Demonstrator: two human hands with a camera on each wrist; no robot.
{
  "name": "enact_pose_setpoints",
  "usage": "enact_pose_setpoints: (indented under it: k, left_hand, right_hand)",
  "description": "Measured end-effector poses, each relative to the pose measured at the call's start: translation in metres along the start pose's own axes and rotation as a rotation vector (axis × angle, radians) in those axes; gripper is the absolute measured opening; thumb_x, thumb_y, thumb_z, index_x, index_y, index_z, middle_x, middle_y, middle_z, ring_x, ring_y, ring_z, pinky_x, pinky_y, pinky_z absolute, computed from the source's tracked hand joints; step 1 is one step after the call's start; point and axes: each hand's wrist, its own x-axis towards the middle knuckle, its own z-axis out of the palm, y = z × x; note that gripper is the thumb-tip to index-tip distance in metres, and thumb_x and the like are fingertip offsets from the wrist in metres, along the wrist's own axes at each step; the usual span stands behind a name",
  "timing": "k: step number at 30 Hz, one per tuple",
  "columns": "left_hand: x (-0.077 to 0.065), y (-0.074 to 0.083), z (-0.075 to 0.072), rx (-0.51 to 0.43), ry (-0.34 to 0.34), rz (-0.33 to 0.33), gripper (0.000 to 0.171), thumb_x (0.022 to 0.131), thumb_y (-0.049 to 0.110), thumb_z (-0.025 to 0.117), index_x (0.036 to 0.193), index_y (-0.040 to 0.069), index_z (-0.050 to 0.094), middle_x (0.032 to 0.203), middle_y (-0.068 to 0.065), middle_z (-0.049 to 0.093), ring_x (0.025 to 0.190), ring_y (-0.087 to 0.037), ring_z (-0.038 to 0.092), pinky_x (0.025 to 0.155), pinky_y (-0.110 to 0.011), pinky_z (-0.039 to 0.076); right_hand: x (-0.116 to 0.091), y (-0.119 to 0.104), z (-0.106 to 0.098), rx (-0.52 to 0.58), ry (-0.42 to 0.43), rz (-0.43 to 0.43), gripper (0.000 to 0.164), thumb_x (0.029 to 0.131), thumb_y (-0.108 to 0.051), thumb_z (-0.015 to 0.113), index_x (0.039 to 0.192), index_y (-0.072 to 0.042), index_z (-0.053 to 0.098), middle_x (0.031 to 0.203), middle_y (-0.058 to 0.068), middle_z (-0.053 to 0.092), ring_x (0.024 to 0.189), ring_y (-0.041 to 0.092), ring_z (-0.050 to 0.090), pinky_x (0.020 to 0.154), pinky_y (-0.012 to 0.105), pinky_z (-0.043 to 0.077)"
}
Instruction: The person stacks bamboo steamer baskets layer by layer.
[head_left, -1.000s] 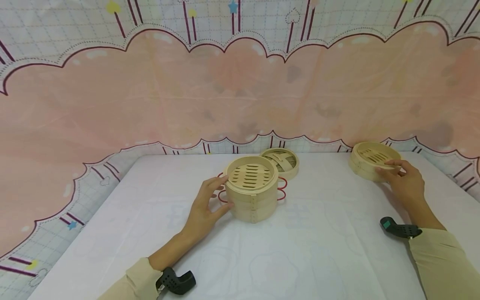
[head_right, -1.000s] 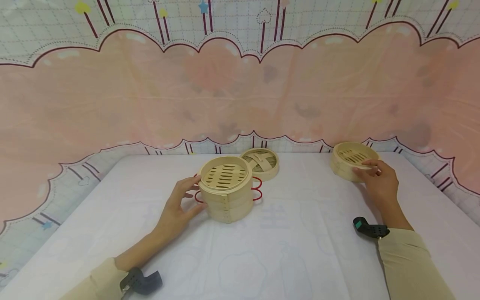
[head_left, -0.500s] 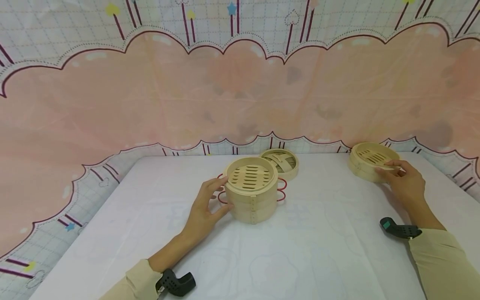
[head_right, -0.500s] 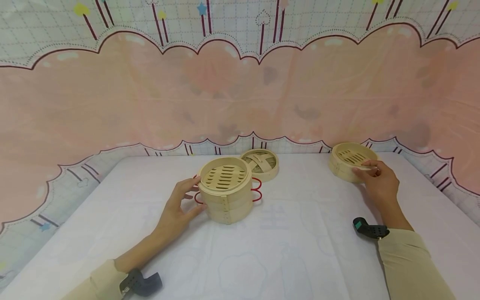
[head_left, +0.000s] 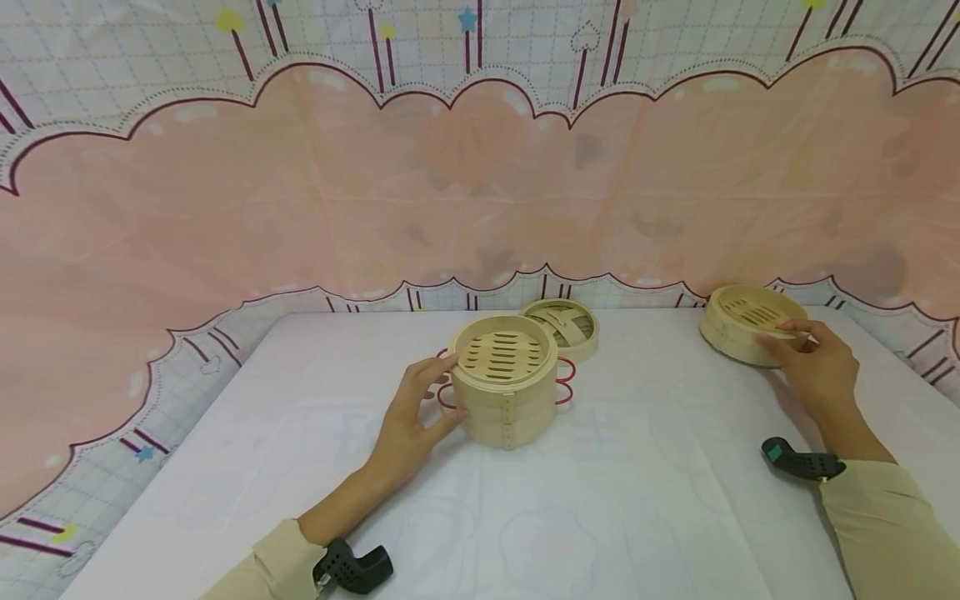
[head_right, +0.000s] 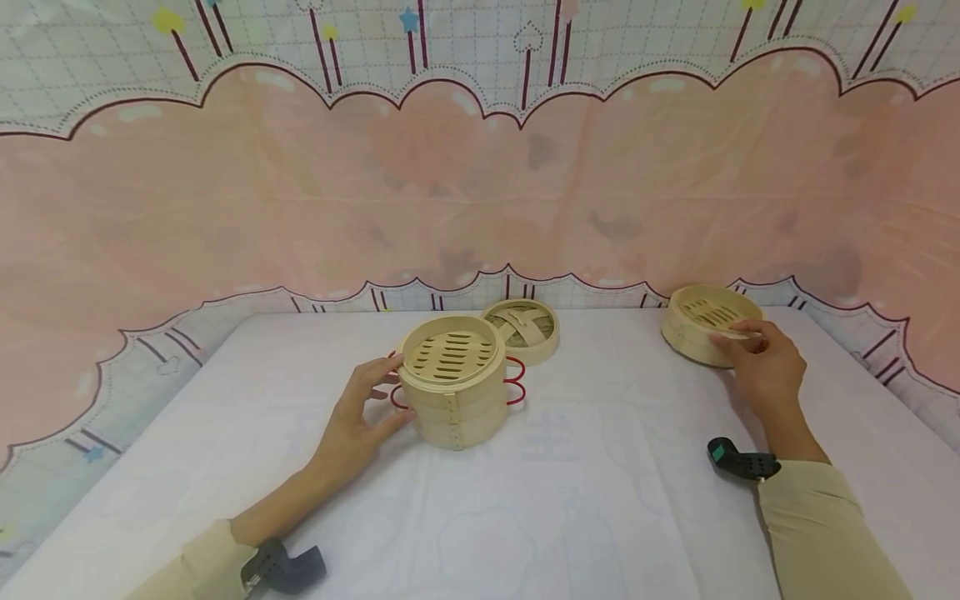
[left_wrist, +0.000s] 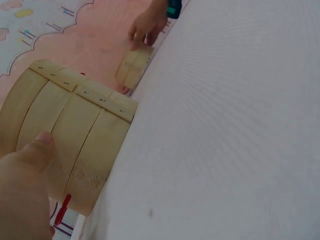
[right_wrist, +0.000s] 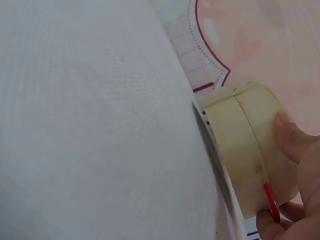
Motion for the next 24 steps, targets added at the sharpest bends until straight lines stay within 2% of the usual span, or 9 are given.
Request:
enact_pose_setpoints:
  k: [2, 7, 8, 13, 17, 21, 24]
  left_hand:
    - [0.0, 0.0, 0.0, 0.003, 0.001, 0.001, 0.067, 0.075, -0.006, 0.077, 0.133, 0.001, 0.046, 0.13, -0.017, 0.045, 0.109, -0.039, 0.05, 0.081, -0.054, 0.044]
    - [0.0, -0.001, 0.0, 0.012, 0.005, 0.009, 0.068, 0.074, -0.006, 0.077, 0.134, 0.001, 0.045, 0.129, -0.017, 0.045, 0.108, -0.038, 0.051, 0.081, -0.053, 0.044]
    - [0.0, -0.001, 0.0, 0.012, 0.006, 0.011, 0.068, 0.074, -0.006, 0.077, 0.133, 0.001, 0.045, 0.129, -0.017, 0.045, 0.108, -0.038, 0.051, 0.081, -0.053, 0.044]
    - [0.001, 0.0, 0.001, 0.008, 0.002, 0.007, 0.067, 0.074, -0.006, 0.077, 0.133, 0.001, 0.045, 0.13, -0.018, 0.045, 0.109, -0.039, 0.05, 0.081, -0.053, 0.044]
    - [0.001, 0.0, 0.001, 0.013, 0.001, 0.001, 0.067, 0.075, -0.005, 0.077, 0.134, 0.001, 0.046, 0.13, -0.017, 0.045, 0.109, -0.038, 0.05, 0.081, -0.052, 0.044]
    - [0.002, 0.001, 0.001, 0.015, 0.002, -0.004, 0.067, 0.075, -0.005, 0.077, 0.134, 0.002, 0.046, 0.13, -0.017, 0.045, 0.107, -0.037, 0.051, 0.081, -0.052, 0.044]
    - [0.002, 0.001, 0.001, 0.015, 0.004, -0.007, 0.067, 0.075, -0.005, 0.077, 0.134, 0.002, 0.046, 0.131, -0.018, 0.045, 0.108, -0.038, 0.051, 0.081, -0.053, 0.044]
  right_hand:
    - [0.0, -0.001, -0.001, 0.014, 0.005, -0.011, 0.063, 0.086, -0.056, 0.061, 0.123, -0.006, 0.049, 0.112, 0.017, 0.049, 0.094, 0.027, 0.043, 0.054, 0.019, 0.04]
    - [-0.001, -0.008, -0.001, 0.046, 0.025, -0.032, 0.037, 0.083, -0.056, 0.065, 0.102, -0.027, 0.053, 0.109, 0.013, 0.052, 0.086, 0.017, 0.045, 0.051, 0.019, 0.042]
    - [-0.001, -0.009, 0.0, 0.05, 0.031, -0.039, 0.035, 0.082, -0.055, 0.066, 0.1, -0.028, 0.053, 0.11, 0.013, 0.052, 0.085, 0.016, 0.045, 0.051, 0.018, 0.042]
    - [0.0, -0.017, -0.001, 0.085, 0.044, -0.071, 0.033, 0.082, -0.051, 0.069, 0.1, -0.027, 0.054, 0.12, 0.019, 0.053, 0.084, 0.006, 0.046, 0.054, 0.012, 0.041]
    - [0.001, -0.023, -0.002, 0.119, 0.03, -0.077, 0.032, 0.083, -0.049, 0.069, 0.102, -0.028, 0.054, 0.13, 0.021, 0.049, 0.09, 0.005, 0.048, 0.056, 0.01, 0.041]
    - [0.0, -0.03, -0.002, 0.14, 0.014, -0.082, 0.036, 0.083, -0.049, 0.069, 0.107, -0.027, 0.055, 0.132, 0.021, 0.047, 0.095, 0.007, 0.049, 0.058, 0.01, 0.041]
    - [0.0, -0.035, -0.003, 0.143, 0.007, -0.087, 0.037, 0.082, -0.051, 0.07, 0.106, -0.028, 0.055, 0.129, 0.019, 0.048, 0.092, 0.003, 0.049, 0.058, 0.011, 0.042]
